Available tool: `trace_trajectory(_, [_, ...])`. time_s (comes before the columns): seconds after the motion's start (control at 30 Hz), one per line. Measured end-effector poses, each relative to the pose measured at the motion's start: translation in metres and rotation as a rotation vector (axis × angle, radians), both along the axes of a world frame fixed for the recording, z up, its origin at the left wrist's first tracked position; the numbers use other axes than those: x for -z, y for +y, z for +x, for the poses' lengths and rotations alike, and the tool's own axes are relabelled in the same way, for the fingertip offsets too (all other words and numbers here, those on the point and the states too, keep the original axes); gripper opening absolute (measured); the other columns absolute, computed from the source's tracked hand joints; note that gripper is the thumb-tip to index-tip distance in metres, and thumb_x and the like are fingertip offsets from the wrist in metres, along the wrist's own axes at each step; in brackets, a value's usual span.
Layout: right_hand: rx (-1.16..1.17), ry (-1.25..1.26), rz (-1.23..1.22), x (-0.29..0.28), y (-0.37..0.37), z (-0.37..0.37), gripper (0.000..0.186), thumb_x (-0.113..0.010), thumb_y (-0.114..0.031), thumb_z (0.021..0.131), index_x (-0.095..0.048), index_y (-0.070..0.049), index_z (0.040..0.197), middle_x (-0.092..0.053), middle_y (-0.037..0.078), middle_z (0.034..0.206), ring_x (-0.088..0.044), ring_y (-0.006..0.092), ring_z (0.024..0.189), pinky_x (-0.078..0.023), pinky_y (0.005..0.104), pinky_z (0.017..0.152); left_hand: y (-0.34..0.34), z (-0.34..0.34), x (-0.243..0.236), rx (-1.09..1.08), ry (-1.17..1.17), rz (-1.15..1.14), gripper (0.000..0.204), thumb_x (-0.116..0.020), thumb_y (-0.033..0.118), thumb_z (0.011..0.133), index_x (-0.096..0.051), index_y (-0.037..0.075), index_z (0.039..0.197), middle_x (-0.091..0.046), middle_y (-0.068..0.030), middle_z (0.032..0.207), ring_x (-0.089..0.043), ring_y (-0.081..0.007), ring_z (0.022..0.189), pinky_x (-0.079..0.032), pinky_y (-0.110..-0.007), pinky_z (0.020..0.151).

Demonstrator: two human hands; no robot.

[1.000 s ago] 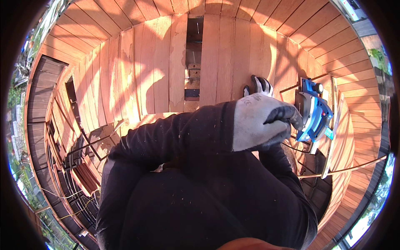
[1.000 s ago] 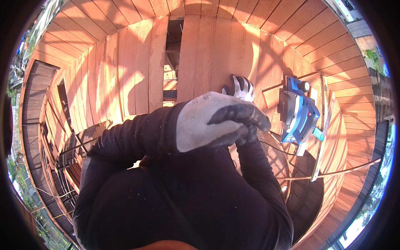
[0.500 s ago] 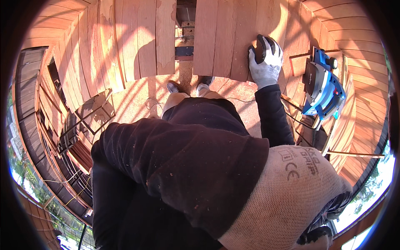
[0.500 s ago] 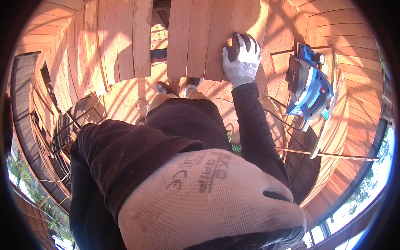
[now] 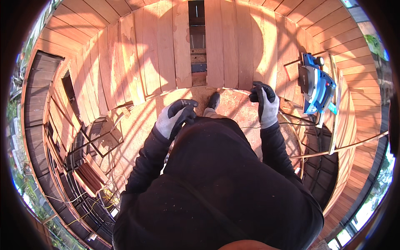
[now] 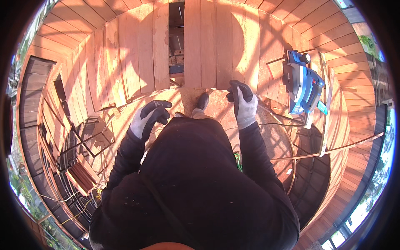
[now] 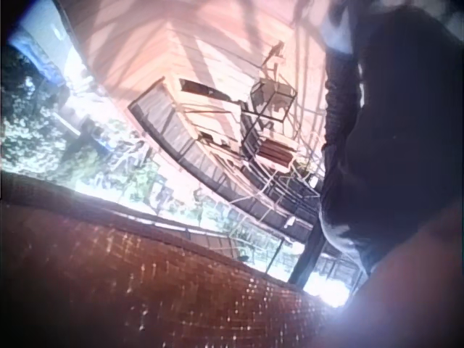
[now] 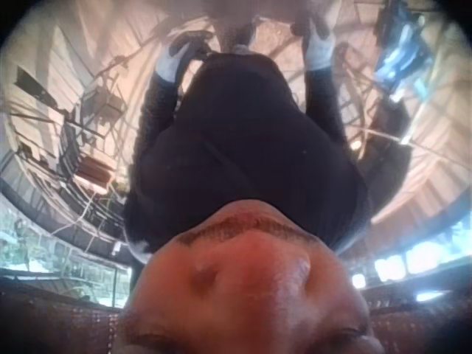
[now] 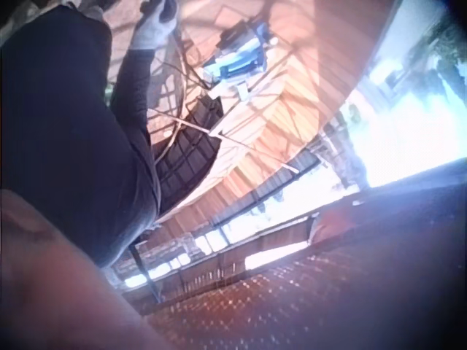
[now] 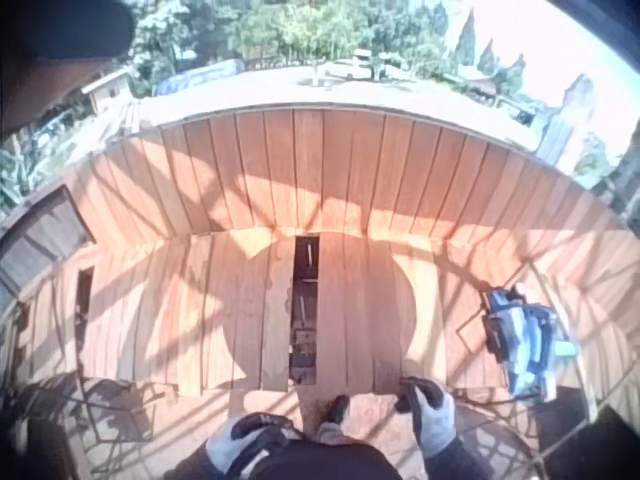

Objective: The person installs wooden planks on a sloped roof using a circular saw. They repeatedly position planks into gaps, cut them to fit with the saw, and adjust placement to align with existing boards.

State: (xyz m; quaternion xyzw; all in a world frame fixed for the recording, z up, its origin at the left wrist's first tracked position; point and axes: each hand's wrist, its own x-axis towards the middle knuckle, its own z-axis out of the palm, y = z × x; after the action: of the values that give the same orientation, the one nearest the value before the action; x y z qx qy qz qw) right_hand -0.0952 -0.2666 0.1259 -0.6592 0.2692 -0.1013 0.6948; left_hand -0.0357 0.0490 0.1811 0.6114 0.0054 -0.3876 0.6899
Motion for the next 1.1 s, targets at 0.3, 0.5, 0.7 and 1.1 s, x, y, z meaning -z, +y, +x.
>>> trace_trajectory(0.3, [-0.014,0.114,0.745,0.081,0.062,0.008,0.029,-0.052,-0.028,0.100,-0.063,-0.005,0.115,-0.068,0.012,0.108,-0.065,0.0247,0.101,-0.052,0.0394,0.093,-0.015,-0.008,0.103,0.146,-0.422,0.156,0.048,-0.058,0.020,0.095,-0.048,0.003,0.139,-0.063,-0.0132,0.109,-0.065,-0.0226,0.095,-0.051,-0.034,0.083])
trace_trajectory(0.5, [0.143,0.019,0.864,0.090,0.069,0.015,0.022,-0.059,-0.021,0.094,-0.061,-0.006,0.110,-0.067,0.013,0.103,-0.064,0.0278,0.099,-0.051,0.0437,0.091,-0.054,0.019,0.071,0.292,-0.888,0.343,0.059,-0.059,0.017,0.090,-0.044,0.019,0.147,-0.063,-0.0199,0.114,-0.063,-0.0363,0.103,-0.050,-0.043,0.091])
trace_trajectory(0.7, [0.191,-0.055,0.862,0.101,0.073,0.020,0.024,-0.056,-0.022,0.095,-0.060,-0.005,0.111,-0.065,0.012,0.105,-0.063,0.0256,0.102,-0.050,0.0421,0.094,-0.042,0.004,0.091,0.299,-0.586,0.249,0.045,-0.060,0.019,0.096,-0.052,0.011,0.140,-0.068,-0.0080,0.096,-0.063,-0.0089,0.076,-0.051,-0.025,0.067])
trace_trajectory(1.1, [0.318,-0.072,0.779,0.090,0.092,0.026,0.019,-0.057,-0.026,0.097,-0.062,-0.008,0.104,-0.068,0.010,0.099,-0.065,0.0247,0.096,-0.053,0.0426,0.087,0.017,-0.010,0.131,0.101,-0.156,-0.044,0.034,-0.052,0.019,0.100,-0.058,0.005,0.130,-0.069,-0.0094,0.097,-0.065,-0.0140,0.080,-0.053,-0.027,0.070])
